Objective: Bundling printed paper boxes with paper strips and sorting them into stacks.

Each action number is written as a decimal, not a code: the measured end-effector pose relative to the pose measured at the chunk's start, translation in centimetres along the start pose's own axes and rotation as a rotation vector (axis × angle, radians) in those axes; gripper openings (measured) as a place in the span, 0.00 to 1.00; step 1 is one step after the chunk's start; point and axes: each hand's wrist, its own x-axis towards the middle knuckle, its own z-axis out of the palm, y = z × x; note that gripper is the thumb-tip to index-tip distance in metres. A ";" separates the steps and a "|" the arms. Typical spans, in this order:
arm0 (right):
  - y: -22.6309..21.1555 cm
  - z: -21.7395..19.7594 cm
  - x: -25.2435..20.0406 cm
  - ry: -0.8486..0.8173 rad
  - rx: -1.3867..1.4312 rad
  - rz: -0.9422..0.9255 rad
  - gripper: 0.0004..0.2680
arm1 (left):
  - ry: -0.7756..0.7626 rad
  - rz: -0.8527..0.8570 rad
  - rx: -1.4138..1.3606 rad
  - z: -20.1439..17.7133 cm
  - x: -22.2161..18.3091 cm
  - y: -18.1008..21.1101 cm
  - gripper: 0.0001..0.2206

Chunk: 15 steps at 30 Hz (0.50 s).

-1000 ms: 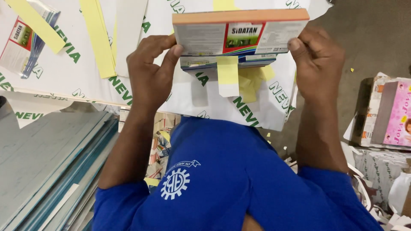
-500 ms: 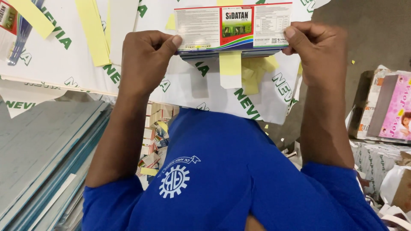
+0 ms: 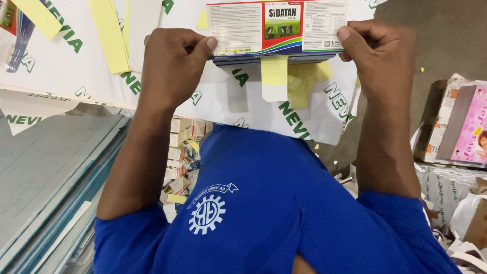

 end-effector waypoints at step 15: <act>-0.1 0.0 0.1 -0.010 -0.074 -0.006 0.04 | 0.029 0.073 -0.051 0.1 0.2 -1.1 0.11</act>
